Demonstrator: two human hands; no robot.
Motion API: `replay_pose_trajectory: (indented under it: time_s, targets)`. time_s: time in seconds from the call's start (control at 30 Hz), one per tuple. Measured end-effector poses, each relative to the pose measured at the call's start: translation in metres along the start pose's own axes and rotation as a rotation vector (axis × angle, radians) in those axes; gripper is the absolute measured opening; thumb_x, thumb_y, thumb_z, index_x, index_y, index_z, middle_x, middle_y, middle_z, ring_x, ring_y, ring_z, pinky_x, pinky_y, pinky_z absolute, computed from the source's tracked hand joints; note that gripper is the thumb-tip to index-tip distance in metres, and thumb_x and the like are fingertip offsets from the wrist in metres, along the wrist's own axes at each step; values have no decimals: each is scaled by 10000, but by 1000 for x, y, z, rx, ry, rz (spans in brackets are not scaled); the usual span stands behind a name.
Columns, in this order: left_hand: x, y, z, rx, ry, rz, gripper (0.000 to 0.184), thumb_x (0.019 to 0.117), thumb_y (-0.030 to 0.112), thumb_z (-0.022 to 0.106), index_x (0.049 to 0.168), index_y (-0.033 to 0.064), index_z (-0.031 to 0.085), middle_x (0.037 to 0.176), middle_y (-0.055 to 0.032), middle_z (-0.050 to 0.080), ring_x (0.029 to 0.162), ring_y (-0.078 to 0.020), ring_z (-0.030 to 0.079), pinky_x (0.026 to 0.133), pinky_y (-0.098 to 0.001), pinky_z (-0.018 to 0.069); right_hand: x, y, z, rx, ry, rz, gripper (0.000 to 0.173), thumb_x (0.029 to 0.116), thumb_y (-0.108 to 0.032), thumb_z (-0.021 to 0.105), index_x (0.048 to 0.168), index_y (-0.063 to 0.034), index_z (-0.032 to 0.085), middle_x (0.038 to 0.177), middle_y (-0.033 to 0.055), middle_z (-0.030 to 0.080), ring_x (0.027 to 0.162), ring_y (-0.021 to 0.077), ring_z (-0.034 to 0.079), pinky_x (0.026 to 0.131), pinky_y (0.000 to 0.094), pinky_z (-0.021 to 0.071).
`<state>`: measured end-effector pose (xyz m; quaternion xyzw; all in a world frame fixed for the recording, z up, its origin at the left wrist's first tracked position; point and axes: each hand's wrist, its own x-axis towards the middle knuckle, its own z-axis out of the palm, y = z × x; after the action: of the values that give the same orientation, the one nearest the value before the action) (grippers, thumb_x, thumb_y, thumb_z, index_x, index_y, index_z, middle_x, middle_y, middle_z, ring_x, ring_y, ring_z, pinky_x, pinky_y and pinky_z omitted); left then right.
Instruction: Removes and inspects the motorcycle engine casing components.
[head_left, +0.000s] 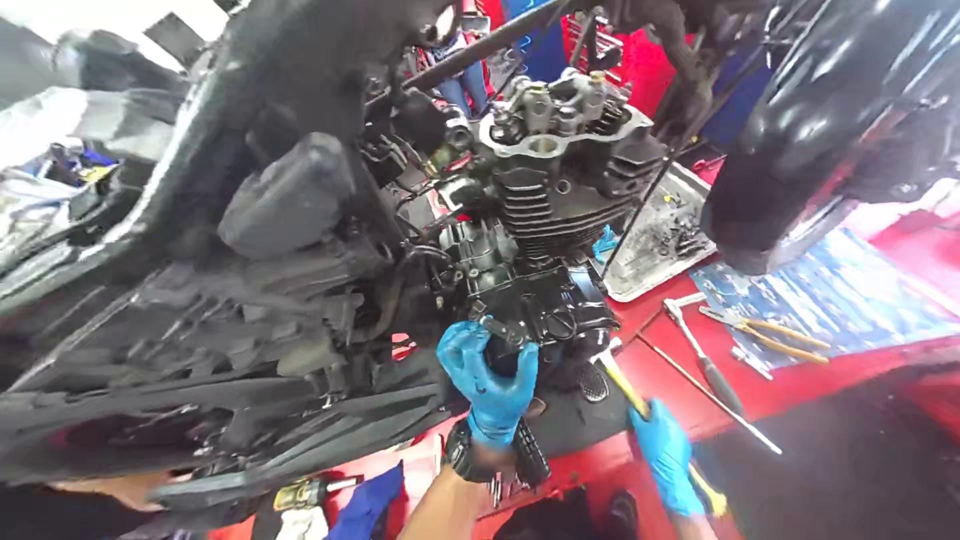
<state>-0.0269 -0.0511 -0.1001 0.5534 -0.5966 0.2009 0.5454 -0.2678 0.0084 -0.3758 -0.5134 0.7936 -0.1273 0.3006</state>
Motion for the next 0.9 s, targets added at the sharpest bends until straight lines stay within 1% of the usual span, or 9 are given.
replay_pose_trajectory:
  time_s: [0.07, 0.1, 0.2, 0.3, 0.43, 0.5, 0.6, 0.73, 0.9]
  targets:
    - [-1, 2, -1, -3, 3, -27, 504, 843, 533, 715, 1181, 185, 582, 1205, -3, 558, 1260, -135, 488, 1116, -322, 375, 12, -21, -41, 169, 95, -212, 512, 927, -373, 726, 1244, 25, 669, 1175, 281, 678, 1114, 458, 655, 945, 654, 509]
    - [-2, 2, 0, -9, 11, -43, 498, 852, 542, 702, 1189, 197, 579, 1209, 6, 559, 1266, -129, 484, 1121, -322, 371, 14, -44, -78, 256, 196, -367, 496, 937, -362, 699, 1244, 26, 673, 1200, 263, 680, 1146, 437, 647, 984, 628, 505]
    - [-6, 6, 0, -32, 26, -102, 370, 949, 488, 560, 1204, 220, 573, 1201, 30, 562, 1279, -120, 480, 1128, -325, 366, -2, -146, -195, 406, 363, -983, 396, 973, -346, 617, 1244, -67, 690, 1275, 129, 694, 1246, 254, 626, 1064, 438, 504]
    - [-5, 11, 0, -45, 29, -145, 319, 1038, 419, 392, 1176, 209, 589, 1187, 40, 595, 1286, -116, 493, 1141, -324, 365, -13, -251, -254, 162, 174, -1665, 421, 1017, -410, 554, 1350, -159, 616, 1420, 71, 625, 1396, 234, 517, 1166, 419, 417]
    - [-7, 12, -1, -84, 68, -200, 309, 1066, 327, 348, 1031, 175, 615, 1192, 35, 611, 1310, -110, 501, 1149, -302, 388, 11, -332, -255, -230, -156, -2271, 622, 1003, -529, 520, 1424, -73, 567, 1525, 113, 539, 1477, 280, 424, 1236, 456, 304]
    - [-8, 14, 1, -88, 90, -230, 282, 1057, 268, 355, 963, 164, 600, 1186, 35, 617, 1317, -109, 502, 1147, -290, 397, 25, -350, -257, -271, -332, -2408, 638, 1002, -543, 499, 1388, -41, 577, 1505, 145, 550, 1483, 287, 414, 1249, 455, 272]
    - [-8, 19, -1, -81, 77, -245, 265, 1064, 267, 377, 989, 164, 609, 1192, 47, 620, 1324, -98, 497, 1144, -269, 397, 39, -363, -258, -250, -480, -2501, 555, 1044, -497, 427, 1316, -60, 634, 1484, 121, 571, 1497, 281, 385, 1268, 462, 217]
    - [-9, 19, -4, -94, 61, -255, 240, 1064, 280, 401, 1042, 170, 614, 1215, 52, 631, 1329, -107, 499, 1141, -270, 398, 44, -365, -247, -92, -502, -2558, 491, 1089, -404, 332, 1197, -56, 661, 1373, 140, 642, 1456, 278, 436, 1254, 418, 228]
    - [-8, 19, -2, -107, 74, -236, 266, 1068, 269, 388, 1046, 153, 626, 1199, 31, 643, 1310, -139, 510, 1141, -288, 392, 46, -368, -251, -119, -481, -2590, 418, 1071, -349, 406, 1171, -37, 666, 1302, 141, 656, 1398, 272, 475, 1244, 392, 221]
